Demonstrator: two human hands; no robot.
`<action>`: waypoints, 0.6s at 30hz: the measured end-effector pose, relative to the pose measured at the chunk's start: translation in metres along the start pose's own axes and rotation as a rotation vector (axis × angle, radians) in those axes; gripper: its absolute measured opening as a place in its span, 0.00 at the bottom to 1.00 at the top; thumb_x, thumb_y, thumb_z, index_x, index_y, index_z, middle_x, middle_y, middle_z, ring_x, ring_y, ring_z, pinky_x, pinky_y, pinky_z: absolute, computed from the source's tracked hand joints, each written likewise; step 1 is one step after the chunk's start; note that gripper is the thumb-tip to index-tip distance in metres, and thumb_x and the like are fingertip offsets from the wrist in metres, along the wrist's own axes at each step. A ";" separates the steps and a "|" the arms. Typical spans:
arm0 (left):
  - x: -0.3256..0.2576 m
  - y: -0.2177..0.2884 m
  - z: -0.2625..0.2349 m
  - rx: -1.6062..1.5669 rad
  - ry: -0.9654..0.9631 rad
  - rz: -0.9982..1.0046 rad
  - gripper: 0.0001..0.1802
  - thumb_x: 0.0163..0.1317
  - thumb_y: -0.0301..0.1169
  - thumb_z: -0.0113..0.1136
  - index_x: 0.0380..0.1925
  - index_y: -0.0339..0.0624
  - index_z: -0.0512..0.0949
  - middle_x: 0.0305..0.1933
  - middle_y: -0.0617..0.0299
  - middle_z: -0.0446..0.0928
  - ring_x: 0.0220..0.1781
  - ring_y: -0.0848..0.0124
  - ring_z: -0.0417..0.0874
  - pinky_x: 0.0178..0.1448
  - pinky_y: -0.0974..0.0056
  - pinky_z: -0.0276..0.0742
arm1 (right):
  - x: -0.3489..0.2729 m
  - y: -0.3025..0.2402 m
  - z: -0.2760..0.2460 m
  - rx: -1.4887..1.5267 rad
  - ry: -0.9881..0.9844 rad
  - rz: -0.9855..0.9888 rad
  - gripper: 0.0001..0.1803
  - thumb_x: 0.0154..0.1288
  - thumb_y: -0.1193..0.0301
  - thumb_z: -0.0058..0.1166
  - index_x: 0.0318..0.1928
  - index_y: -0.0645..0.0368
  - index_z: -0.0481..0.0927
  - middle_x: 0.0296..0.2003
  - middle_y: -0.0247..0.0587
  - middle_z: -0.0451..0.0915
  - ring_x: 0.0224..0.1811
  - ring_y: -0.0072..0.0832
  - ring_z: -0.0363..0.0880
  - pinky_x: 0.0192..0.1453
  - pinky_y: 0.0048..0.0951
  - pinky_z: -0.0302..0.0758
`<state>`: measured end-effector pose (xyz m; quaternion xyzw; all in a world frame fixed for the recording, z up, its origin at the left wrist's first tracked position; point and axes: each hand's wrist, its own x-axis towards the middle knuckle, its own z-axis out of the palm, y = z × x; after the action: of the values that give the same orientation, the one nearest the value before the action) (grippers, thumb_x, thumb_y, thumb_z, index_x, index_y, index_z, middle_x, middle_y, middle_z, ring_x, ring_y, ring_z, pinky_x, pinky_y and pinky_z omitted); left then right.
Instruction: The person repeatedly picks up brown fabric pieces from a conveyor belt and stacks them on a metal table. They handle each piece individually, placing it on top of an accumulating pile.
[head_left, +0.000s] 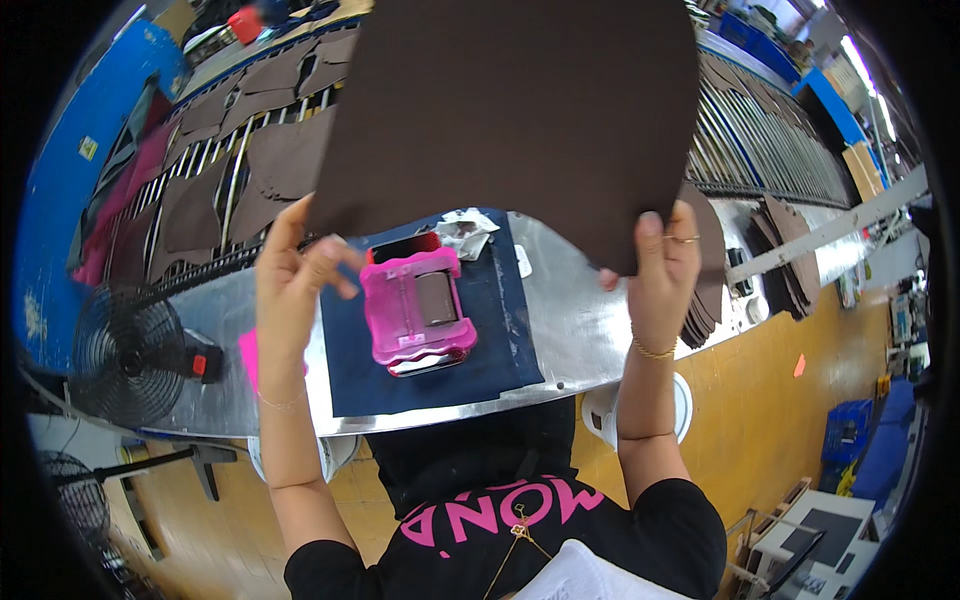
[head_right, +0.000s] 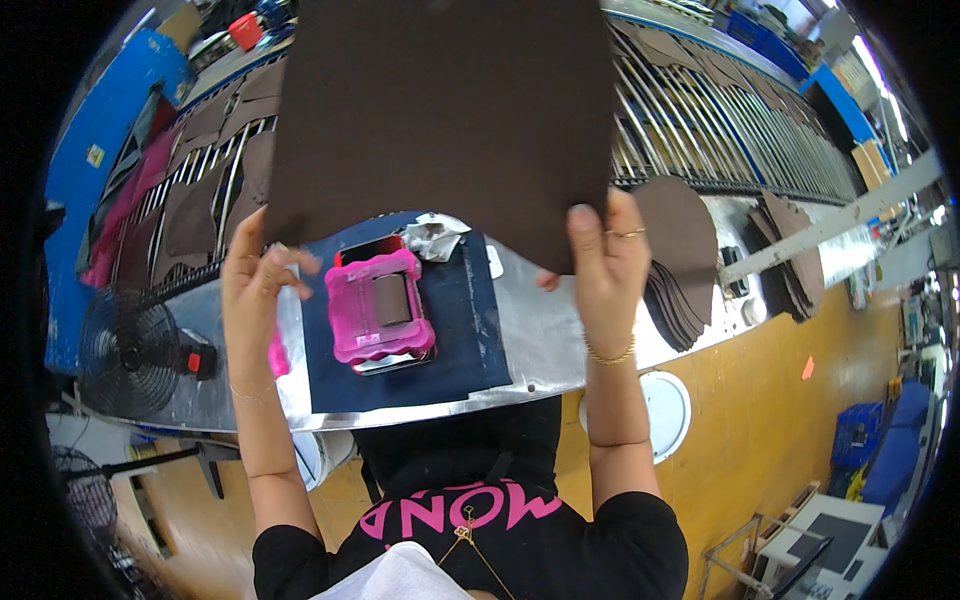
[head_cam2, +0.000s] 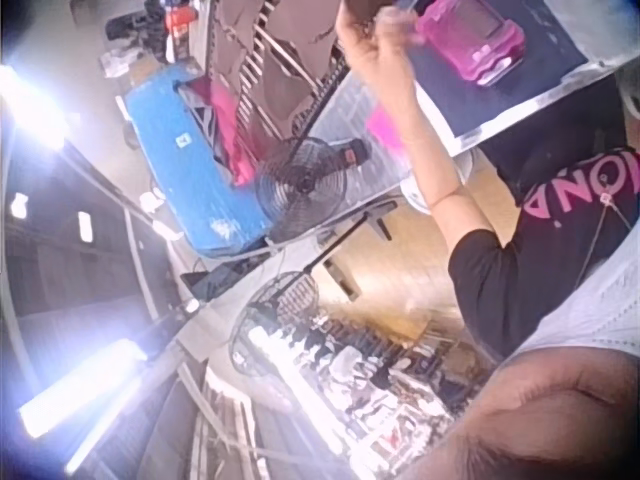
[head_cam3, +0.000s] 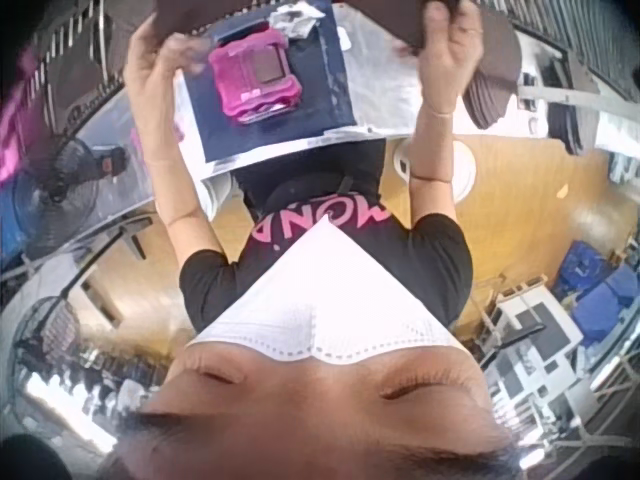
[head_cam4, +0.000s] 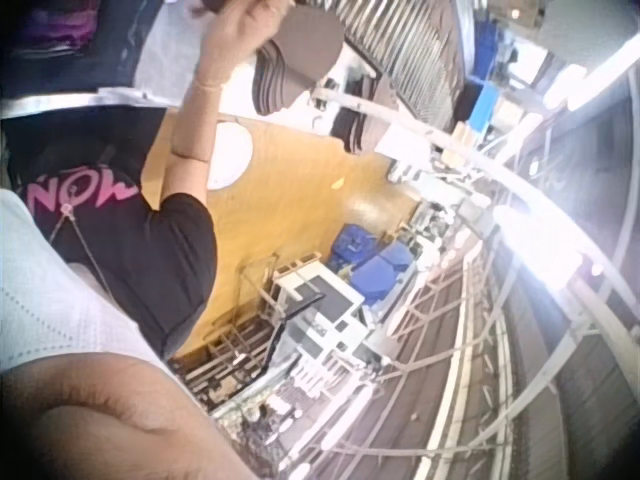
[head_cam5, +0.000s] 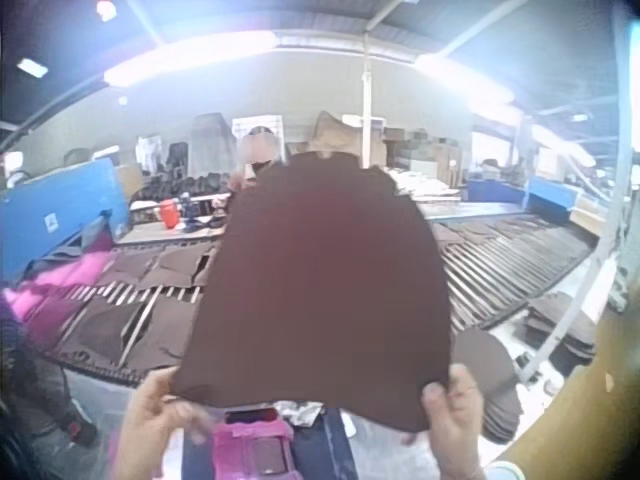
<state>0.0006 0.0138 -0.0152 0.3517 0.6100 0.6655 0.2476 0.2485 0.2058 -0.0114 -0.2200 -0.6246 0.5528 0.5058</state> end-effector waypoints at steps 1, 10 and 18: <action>-0.001 0.009 -0.006 0.000 0.104 -0.019 0.14 0.64 0.30 0.59 0.47 0.34 0.74 0.21 0.61 0.77 0.19 0.76 0.76 0.23 0.74 0.69 | -0.001 0.008 0.010 0.046 -0.101 -0.018 0.12 0.72 0.69 0.46 0.51 0.63 0.69 0.30 0.37 0.78 0.19 0.20 0.76 0.17 0.17 0.71; -0.039 0.037 -0.113 0.335 0.464 0.283 0.10 0.61 0.28 0.63 0.39 0.33 0.80 0.22 0.62 0.77 0.22 0.78 0.75 0.23 0.75 0.67 | -0.012 0.059 0.090 -0.262 -0.508 -0.167 0.16 0.58 0.71 0.63 0.46 0.61 0.76 0.32 0.44 0.83 0.36 0.37 0.80 0.40 0.30 0.76; -0.063 0.021 -0.129 0.357 0.492 0.125 0.08 0.61 0.25 0.63 0.39 0.33 0.79 0.22 0.63 0.75 0.21 0.80 0.73 0.23 0.76 0.66 | -0.017 0.068 0.092 -0.496 -0.511 -0.375 0.09 0.55 0.71 0.64 0.39 0.54 0.82 0.23 0.38 0.82 0.30 0.33 0.73 0.46 0.34 0.69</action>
<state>-0.0568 -0.1189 -0.0064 0.2547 0.7360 0.6271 -0.0148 0.1548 0.1682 -0.0690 -0.0729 -0.8740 0.3204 0.3578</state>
